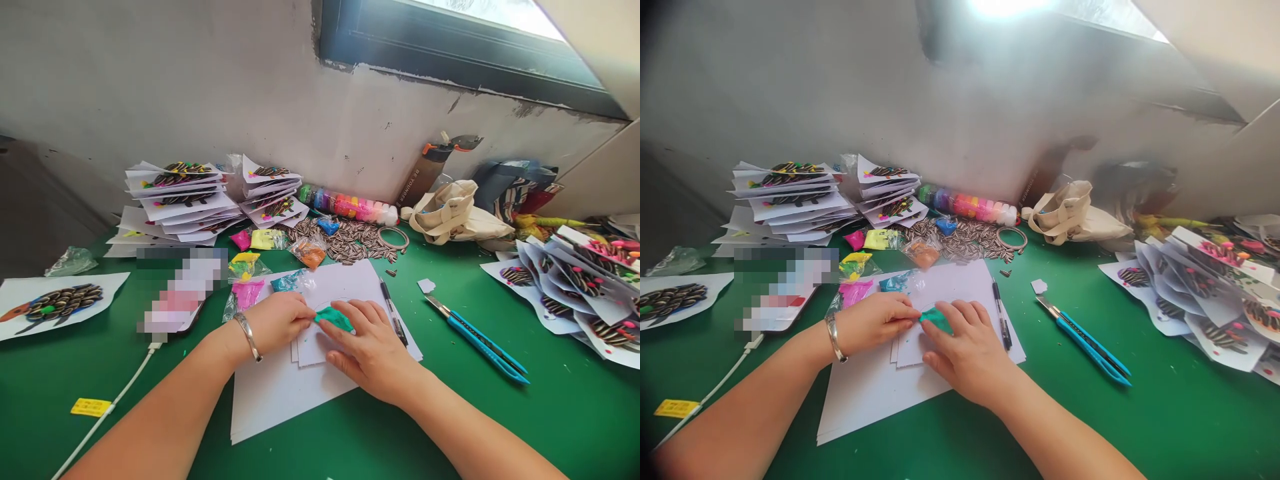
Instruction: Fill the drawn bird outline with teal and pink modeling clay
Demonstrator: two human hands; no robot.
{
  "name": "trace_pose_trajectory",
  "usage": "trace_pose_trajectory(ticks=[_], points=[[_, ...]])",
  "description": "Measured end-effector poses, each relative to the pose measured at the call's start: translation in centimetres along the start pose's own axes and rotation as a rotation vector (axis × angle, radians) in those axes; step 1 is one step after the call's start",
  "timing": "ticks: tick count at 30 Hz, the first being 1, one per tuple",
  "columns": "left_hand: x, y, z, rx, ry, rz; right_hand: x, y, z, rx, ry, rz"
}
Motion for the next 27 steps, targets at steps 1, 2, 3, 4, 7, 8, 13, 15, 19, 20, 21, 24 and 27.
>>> trace_pose_trajectory(ticks=[1, 2, 3, 4, 7, 8, 13, 15, 19, 20, 21, 24, 27], points=[[0.0, -0.1, 0.1, 0.000, -0.003, -0.006, 0.1, 0.0, 0.0, -0.007, 0.002, -0.003], [0.0, -0.2, 0.2, -0.001, -0.003, -0.014, 0.2, 0.1, -0.1, -0.015, 0.004, -0.003], [0.0, -0.2, 0.3, -0.002, -0.001, -0.024, 0.2, 0.2, -0.1, -0.022, 0.004, -0.003], [0.0, -0.3, 0.3, -0.003, 0.001, -0.033, 0.3, 0.3, 0.0, -0.028, 0.000, -0.003], [0.1, -0.6, 0.3, 0.005, 0.004, -0.056, 0.6, 0.4, 0.1, -0.043, -0.011, -0.011], [0.1, -0.6, 0.3, 0.009, 0.004, -0.062, 0.6, 0.3, 0.2, -0.043, -0.013, -0.012], [0.1, -0.8, 0.3, 0.019, 0.003, -0.080, 1.0, -0.4, 0.5, -0.021, -0.003, 0.002], [0.1, -0.8, 0.4, 0.021, -0.003, -0.080, 1.3, -0.4, 0.6, -0.035, 0.002, 0.012], [0.1, -0.8, 0.8, 0.023, -0.027, -0.089, 1.8, 0.5, 0.8, -0.073, -0.002, 0.035], [0.1, -0.8, 0.9, 0.023, -0.031, -0.090, 1.9, 0.7, 0.7, -0.078, -0.001, 0.031], [0.2, -0.8, 0.9, 0.023, -0.033, -0.091, 1.9, 0.8, 0.7, -0.080, 0.002, 0.025], [0.2, -0.8, 1.0, 0.027, -0.030, -0.091, 2.0, 1.0, 0.4, -0.068, 0.026, 0.016], [0.2, -0.8, 0.9, 0.030, -0.020, -0.097, 1.9, 0.9, -0.1, -0.039, 0.059, 0.016]])
Point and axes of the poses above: each hand's wrist, its own x-axis towards the middle knuckle, its own y-axis out of the palm, z = x × y, the point moved 9 cm from there along x, towards the middle knuckle, and after that the axes turned 4 degrees about z, right-handed, at the moved point
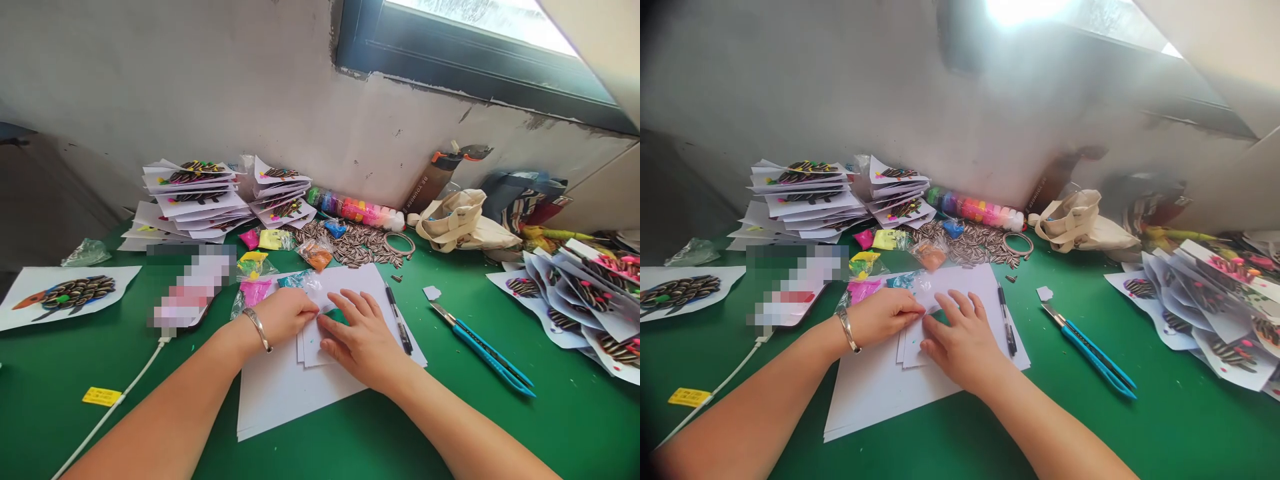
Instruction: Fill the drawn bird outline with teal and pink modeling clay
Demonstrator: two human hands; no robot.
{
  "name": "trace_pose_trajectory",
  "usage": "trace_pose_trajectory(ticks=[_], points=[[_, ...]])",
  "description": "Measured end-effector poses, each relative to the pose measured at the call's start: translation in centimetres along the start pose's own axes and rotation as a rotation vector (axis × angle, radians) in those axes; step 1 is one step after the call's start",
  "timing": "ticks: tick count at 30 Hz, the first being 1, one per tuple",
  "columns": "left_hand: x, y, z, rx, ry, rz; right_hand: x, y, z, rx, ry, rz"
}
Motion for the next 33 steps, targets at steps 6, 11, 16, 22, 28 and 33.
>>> trace_pose_trajectory(ticks=[6, 11, 16, 22, 28, 33], points=[[0.0, 0.1, -0.1, 0.009, 0.003, 0.001, -0.4, -0.4, -0.7, 0.000, 0.062, -0.032], [0.1, 0.3, -0.1, 0.016, -0.001, 0.016, 0.1, 0.3, -0.7, -0.011, 0.082, 0.004], [0.0, 0.2, -0.1, 0.029, -0.004, 0.015, 0.0, 0.2, -1.1, 0.002, 0.095, 0.003], [0.0, 0.3, -0.1, 0.040, 0.004, 0.015, -0.1, 0.2, -1.0, 0.003, 0.094, 0.016], [0.0, 0.3, -0.1, 0.043, -0.009, 0.016, 0.3, 0.8, -1.2, -0.004, 0.099, 0.025], [0.0, 0.1, -0.4, 0.052, -0.008, 0.012, -0.3, 0.1, -1.7, 0.009, 0.107, -0.012]])
Point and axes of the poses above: each hand's wrist, its own x-axis towards the middle knuckle, its own y-axis out of the palm, z = x × y, the point moved 9 cm from there along x, towards the middle knuckle, and after that the axes turned 4 degrees about z, right-handed, at the moved point
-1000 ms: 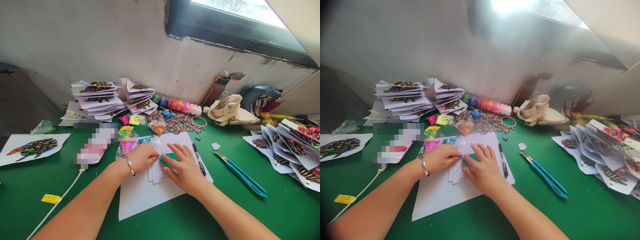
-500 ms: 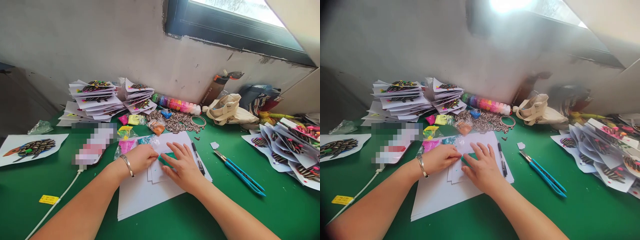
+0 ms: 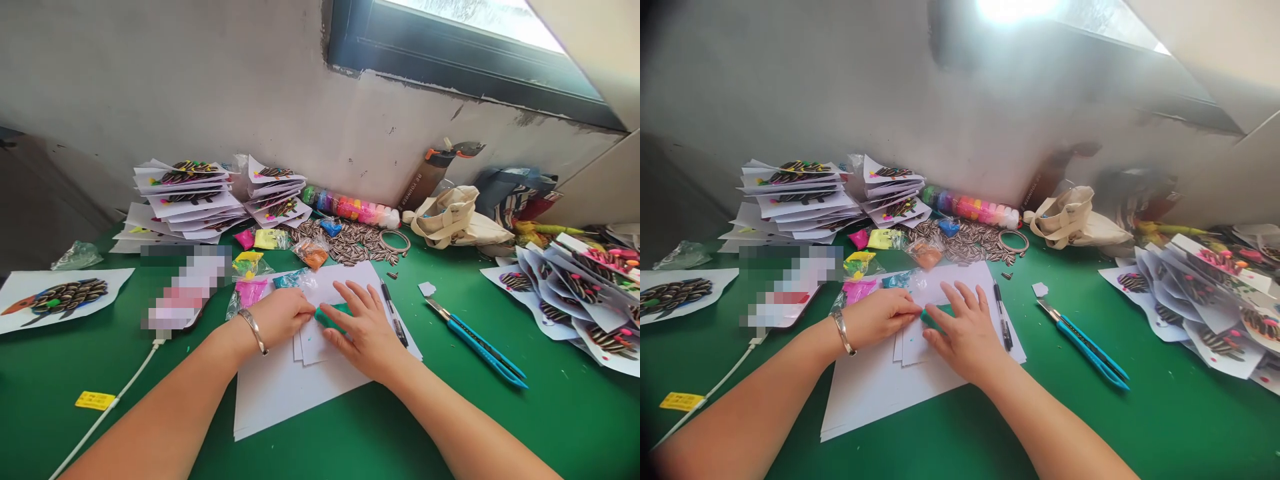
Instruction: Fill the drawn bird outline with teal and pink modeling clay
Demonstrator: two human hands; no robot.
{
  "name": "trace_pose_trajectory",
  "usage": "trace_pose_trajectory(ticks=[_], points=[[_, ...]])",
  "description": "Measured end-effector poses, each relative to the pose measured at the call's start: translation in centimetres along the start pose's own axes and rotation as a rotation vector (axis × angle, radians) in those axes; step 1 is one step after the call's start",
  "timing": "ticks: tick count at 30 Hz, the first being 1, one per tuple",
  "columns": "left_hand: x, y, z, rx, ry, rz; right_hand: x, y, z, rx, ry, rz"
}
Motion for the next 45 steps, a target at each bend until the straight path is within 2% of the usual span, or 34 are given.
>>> trace_pose_trajectory(ticks=[16, 27, 34, 45], points=[[0.0, 0.1, 0.1, 0.003, -0.016, 0.000, 0.2, 0.2, -1.0, 0.001, 0.053, 0.015], [0.0, 0.3, 0.2, -0.031, -0.033, 0.012, 0.9, 0.6, -0.2, 0.015, 0.041, 0.048], [0.0, 0.1, -0.2, -0.027, -0.020, 0.035, -0.3, -0.7, -1.6, 0.004, 0.080, -0.005], [0.0, 0.3, 0.1, -0.033, -0.056, 0.036, 0.5, 0.4, -1.9, -0.032, 0.085, 0.032]])
Point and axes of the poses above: each hand's wrist, its own x-axis towards the middle knuckle, its own y-axis out of the palm, z = x × y, the point moved 9 cm from there along x, towards the middle knuckle, and after that the axes turned 4 degrees about z, right-handed, at the moved point
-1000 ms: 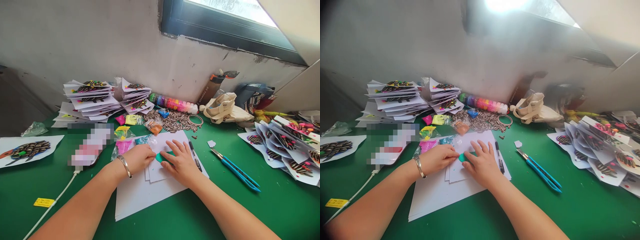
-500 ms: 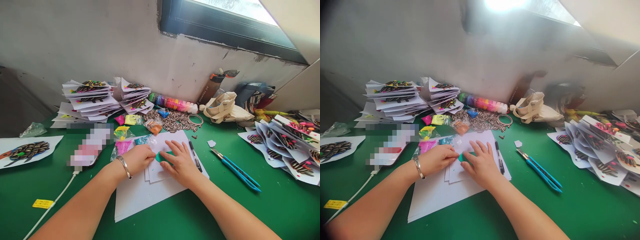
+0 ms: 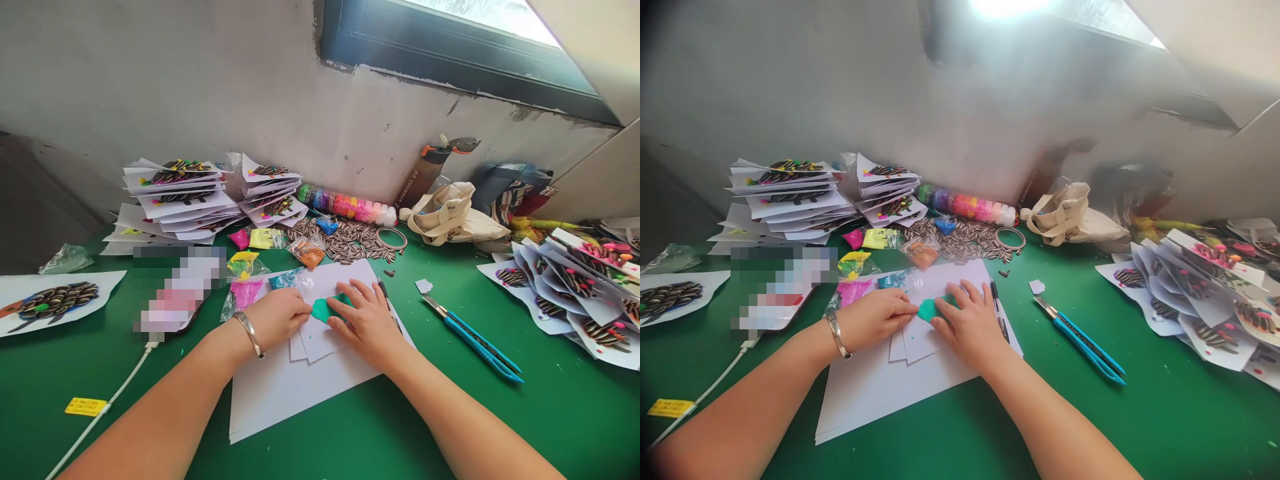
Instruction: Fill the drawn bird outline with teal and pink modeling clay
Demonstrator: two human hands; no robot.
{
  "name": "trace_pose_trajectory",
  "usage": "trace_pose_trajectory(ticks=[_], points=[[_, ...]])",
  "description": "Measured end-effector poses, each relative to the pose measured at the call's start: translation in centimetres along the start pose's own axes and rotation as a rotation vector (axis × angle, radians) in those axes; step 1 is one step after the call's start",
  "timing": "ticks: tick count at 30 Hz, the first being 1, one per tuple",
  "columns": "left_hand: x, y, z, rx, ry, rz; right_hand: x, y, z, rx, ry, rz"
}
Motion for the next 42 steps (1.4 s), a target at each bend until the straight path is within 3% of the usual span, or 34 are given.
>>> trace_pose_trajectory(ticks=[5, 9, 12, 16, 20, 33, 42], points=[[-0.1, -0.1, -0.4, 0.059, 0.006, -0.028, -0.3, -0.4, -0.4, 0.045, -0.007, -0.027], [-0.1, -0.9, -1.1, 0.077, 0.050, -0.190, -0.7, -1.5, -1.4, 0.098, -0.009, -0.132], [0.0, -0.9, -1.7, 0.087, 0.073, -0.287, -0.8, -1.4, -1.5, 0.096, -0.034, -0.119], [0.6, 1.1, -1.8, 0.085, 0.054, -0.224, -0.9, -1.1, -1.5, 0.078, -0.042, -0.053], [0.9, 2.2, -1.4, 0.070, 0.016, -0.143, -1.2, -2.3, -2.4, 0.094, -0.006, -0.129], [0.5, 2.1, -1.2, 0.019, -0.009, -0.003, -1.4, -1.7, -1.3, 0.021, -0.015, 0.107], [0.6, 2.1, -1.1, 0.023, -0.019, 0.016, -1.3, -1.2, -1.1, -0.073, 0.029, 0.074]])
Point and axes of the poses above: each hand's wrist, its own x-axis towards the middle knuckle, its own y-axis out of the palm, z = x × y, the point moved 9 cm from there along x, towards the middle knuckle, and after that the axes turned 4 degrees about z, right-handed, at the moved point
